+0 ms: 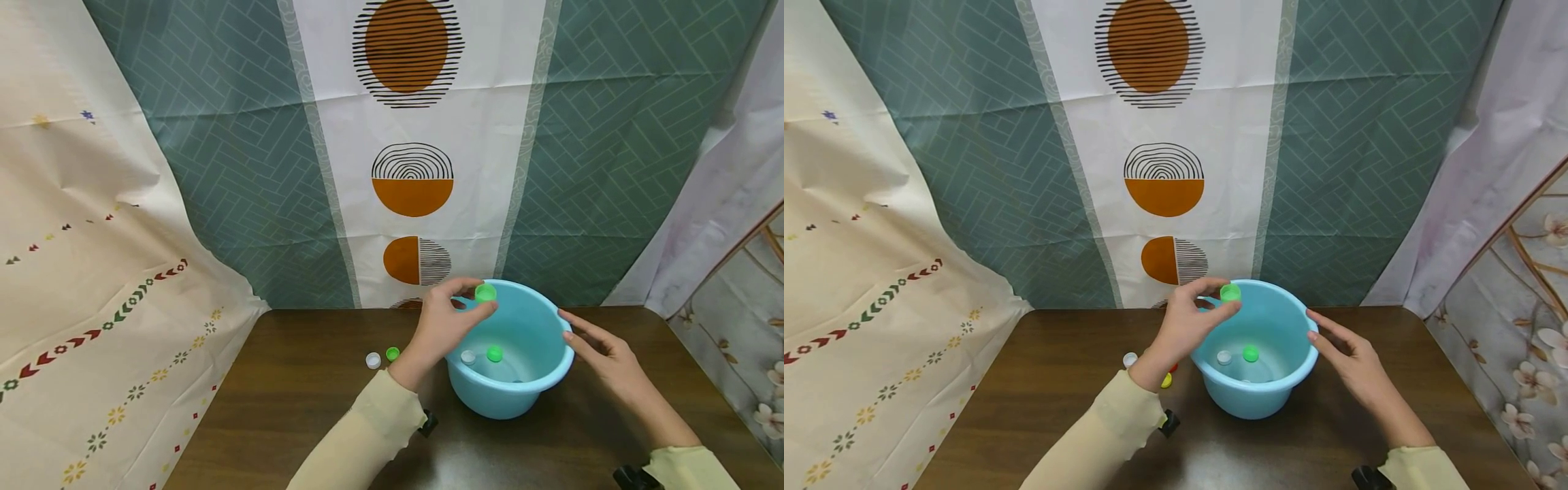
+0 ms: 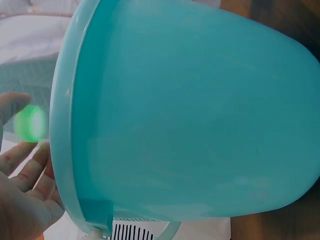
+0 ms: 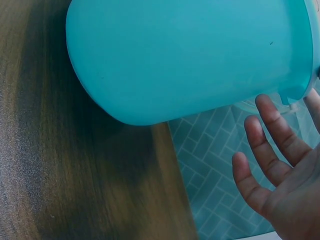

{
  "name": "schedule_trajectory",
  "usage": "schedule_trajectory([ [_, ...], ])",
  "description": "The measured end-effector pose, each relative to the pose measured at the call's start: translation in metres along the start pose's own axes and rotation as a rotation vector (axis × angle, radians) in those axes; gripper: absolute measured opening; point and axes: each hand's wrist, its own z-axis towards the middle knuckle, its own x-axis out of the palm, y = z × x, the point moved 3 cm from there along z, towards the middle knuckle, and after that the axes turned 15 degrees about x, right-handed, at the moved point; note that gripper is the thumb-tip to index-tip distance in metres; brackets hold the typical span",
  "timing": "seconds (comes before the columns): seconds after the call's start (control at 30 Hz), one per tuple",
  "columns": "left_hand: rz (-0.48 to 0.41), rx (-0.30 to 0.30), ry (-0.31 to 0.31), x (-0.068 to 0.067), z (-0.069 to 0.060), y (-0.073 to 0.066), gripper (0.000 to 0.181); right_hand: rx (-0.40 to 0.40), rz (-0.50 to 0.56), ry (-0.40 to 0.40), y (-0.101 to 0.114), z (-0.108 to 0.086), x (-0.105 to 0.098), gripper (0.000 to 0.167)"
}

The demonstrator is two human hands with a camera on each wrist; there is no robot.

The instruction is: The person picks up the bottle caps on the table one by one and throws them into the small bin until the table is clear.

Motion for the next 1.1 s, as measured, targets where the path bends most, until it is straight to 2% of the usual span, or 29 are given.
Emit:
schedule_trajectory([
  [0.17,0.031,-0.063,0.008,0.001,-0.002,0.001,0.046,-0.005,0.001,0.002,0.0,0.0,0.0,0.048],
  [0.63,0.016,-0.086,-0.006,-0.003,-0.004,0.001,0.047,0.003,0.007,0.009,-0.002,0.0,0.0,0.048],
  [0.83,0.02,-0.078,-0.024,-0.012,-0.003,0.0,0.044,-0.002,0.024,0.015,-0.001,0.001,0.0,0.049],
  [1.1,-0.023,-0.052,-0.059,-0.031,-0.007,0.01,0.04,-0.005,0.021,0.022,0.0,0.001,0.0,0.049],
])
